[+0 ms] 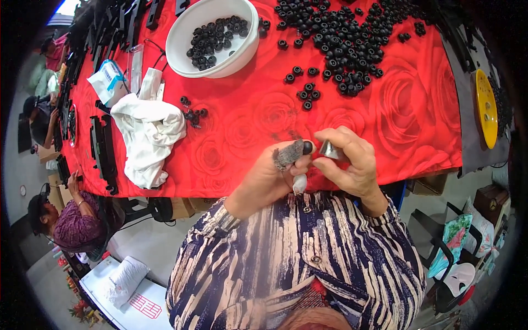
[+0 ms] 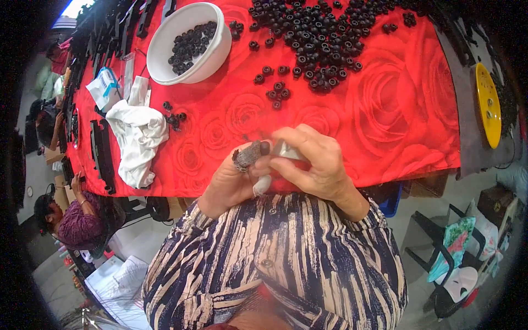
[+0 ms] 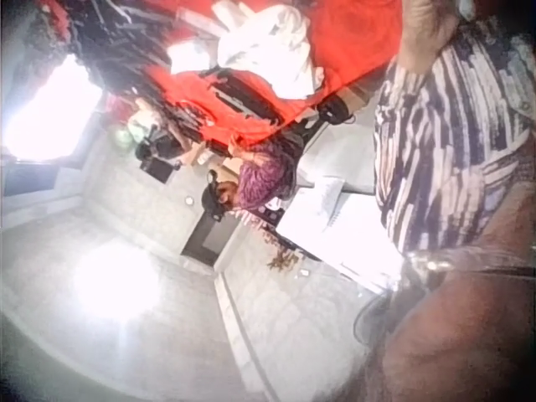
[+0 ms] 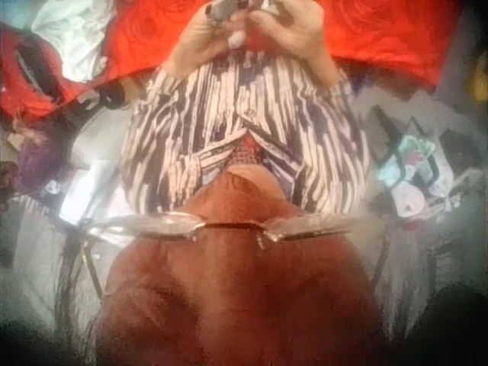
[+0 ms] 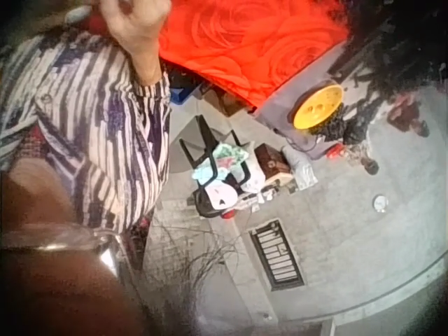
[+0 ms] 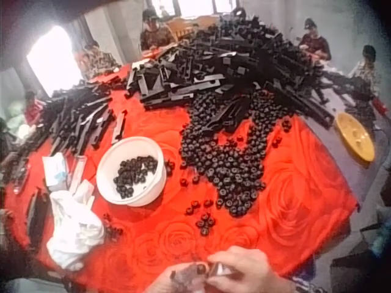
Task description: The person assembles small plastic rings onto a metal component using a metal applicator tool.
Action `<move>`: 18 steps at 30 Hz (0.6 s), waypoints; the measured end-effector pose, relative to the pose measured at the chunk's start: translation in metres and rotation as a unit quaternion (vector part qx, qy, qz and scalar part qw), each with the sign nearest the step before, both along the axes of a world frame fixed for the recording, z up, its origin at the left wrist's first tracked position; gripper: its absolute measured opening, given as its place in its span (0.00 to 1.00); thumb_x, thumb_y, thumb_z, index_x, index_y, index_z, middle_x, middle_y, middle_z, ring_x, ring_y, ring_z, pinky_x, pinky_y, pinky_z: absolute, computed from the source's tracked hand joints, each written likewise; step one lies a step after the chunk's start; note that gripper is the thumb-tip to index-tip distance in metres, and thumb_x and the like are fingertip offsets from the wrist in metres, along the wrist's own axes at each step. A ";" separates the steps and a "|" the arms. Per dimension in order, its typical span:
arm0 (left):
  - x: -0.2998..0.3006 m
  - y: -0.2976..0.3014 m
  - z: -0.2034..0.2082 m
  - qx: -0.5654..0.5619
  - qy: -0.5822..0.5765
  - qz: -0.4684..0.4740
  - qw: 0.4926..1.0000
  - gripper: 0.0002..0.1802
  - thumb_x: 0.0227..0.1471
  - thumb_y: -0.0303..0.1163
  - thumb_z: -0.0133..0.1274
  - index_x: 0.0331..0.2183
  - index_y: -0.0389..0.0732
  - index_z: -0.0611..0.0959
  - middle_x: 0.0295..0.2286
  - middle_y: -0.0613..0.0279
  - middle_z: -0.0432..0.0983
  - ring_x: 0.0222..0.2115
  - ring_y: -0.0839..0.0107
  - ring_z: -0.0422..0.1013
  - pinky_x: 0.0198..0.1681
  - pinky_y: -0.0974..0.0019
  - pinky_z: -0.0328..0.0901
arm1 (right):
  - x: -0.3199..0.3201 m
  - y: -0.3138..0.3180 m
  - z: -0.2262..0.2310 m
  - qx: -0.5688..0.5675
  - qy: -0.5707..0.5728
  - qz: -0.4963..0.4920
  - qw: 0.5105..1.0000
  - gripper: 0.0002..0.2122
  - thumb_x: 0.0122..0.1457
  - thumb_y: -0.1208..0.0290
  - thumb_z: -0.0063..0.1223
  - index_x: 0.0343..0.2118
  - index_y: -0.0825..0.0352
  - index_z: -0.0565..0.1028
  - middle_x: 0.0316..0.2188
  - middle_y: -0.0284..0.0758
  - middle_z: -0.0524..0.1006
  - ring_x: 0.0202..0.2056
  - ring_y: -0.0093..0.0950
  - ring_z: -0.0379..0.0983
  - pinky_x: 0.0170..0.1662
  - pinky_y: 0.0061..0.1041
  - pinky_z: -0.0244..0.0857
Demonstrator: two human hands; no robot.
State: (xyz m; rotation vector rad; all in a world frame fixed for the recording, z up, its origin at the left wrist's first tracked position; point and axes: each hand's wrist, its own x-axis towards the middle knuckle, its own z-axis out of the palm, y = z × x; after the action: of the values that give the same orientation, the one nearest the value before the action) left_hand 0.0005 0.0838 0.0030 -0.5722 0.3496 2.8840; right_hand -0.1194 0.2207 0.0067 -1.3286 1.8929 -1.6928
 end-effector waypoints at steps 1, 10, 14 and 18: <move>0.001 0.000 0.000 -0.013 -0.005 -0.012 1.000 0.10 0.54 0.35 0.47 0.35 0.39 0.74 0.22 0.72 0.66 0.22 0.83 0.62 0.22 0.76 0.64 | 0.002 -0.004 -0.007 -0.020 0.024 0.007 0.999 0.15 0.43 0.80 0.59 0.37 0.73 0.74 0.21 0.33 0.70 0.19 0.19 0.62 0.20 0.17 0.52; 0.011 0.001 0.000 -0.024 -0.050 -0.005 0.998 0.07 0.52 0.32 0.50 0.32 0.39 0.77 0.24 0.70 0.73 0.21 0.84 0.67 0.22 0.78 0.64 | 0.009 -0.013 -0.003 -0.091 0.210 -0.019 0.973 0.19 0.33 0.80 0.58 0.35 0.73 0.75 0.18 0.34 0.68 0.17 0.31 0.64 0.19 0.28 0.57; 0.014 0.004 -0.001 0.000 -0.041 0.016 0.999 0.06 0.53 0.31 0.49 0.31 0.38 0.77 0.24 0.69 0.74 0.20 0.84 0.67 0.23 0.79 0.65 | 0.014 -0.013 -0.006 -0.112 0.276 -0.023 0.954 0.16 0.36 0.81 0.59 0.33 0.73 0.75 0.16 0.33 0.67 0.15 0.28 0.62 0.17 0.27 0.54; 0.022 -0.002 -0.013 -0.137 -0.016 0.049 0.989 0.11 0.51 0.34 0.51 0.36 0.38 0.77 0.28 0.66 0.73 0.29 0.77 0.69 0.33 0.69 0.68 | 0.018 -0.012 -0.009 -0.111 0.249 -0.008 0.962 0.11 0.38 0.84 0.60 0.27 0.71 0.74 0.14 0.32 0.66 0.14 0.29 0.61 0.17 0.26 0.53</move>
State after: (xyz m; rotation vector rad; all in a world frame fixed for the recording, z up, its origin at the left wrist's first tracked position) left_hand 0.0224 0.0815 -0.0095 -0.6970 0.7398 2.9357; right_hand -0.1018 0.2087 -0.0025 -1.9875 2.0038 -1.7390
